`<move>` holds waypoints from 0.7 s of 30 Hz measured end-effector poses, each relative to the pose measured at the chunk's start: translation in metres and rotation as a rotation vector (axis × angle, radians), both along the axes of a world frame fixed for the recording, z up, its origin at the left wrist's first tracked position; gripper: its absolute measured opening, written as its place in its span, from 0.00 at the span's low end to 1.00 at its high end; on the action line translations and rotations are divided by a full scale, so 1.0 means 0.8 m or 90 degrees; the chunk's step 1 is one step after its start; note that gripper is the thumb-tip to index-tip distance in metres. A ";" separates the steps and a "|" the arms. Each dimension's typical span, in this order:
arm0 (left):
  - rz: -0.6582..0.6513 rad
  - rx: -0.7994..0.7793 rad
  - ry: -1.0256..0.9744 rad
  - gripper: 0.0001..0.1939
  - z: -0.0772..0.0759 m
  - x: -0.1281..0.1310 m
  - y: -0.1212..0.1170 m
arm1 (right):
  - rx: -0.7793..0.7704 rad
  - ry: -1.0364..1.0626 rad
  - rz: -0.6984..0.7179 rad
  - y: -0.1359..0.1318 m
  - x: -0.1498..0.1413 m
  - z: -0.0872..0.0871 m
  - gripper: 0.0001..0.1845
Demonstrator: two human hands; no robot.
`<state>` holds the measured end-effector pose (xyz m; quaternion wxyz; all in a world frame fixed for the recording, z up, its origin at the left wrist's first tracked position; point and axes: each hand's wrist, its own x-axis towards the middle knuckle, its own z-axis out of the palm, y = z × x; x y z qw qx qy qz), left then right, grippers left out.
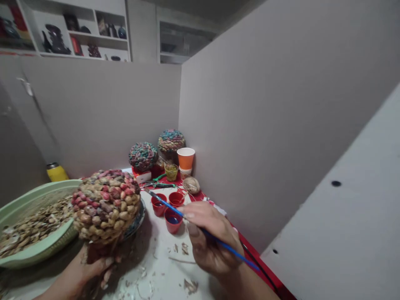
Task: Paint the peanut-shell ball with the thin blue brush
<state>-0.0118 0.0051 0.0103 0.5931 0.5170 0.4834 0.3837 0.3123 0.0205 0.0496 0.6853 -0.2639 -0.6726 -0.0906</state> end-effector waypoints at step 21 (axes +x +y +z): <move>0.041 -0.006 0.079 0.29 0.009 0.009 -0.005 | -0.428 -0.367 -0.057 0.037 0.030 -0.008 0.12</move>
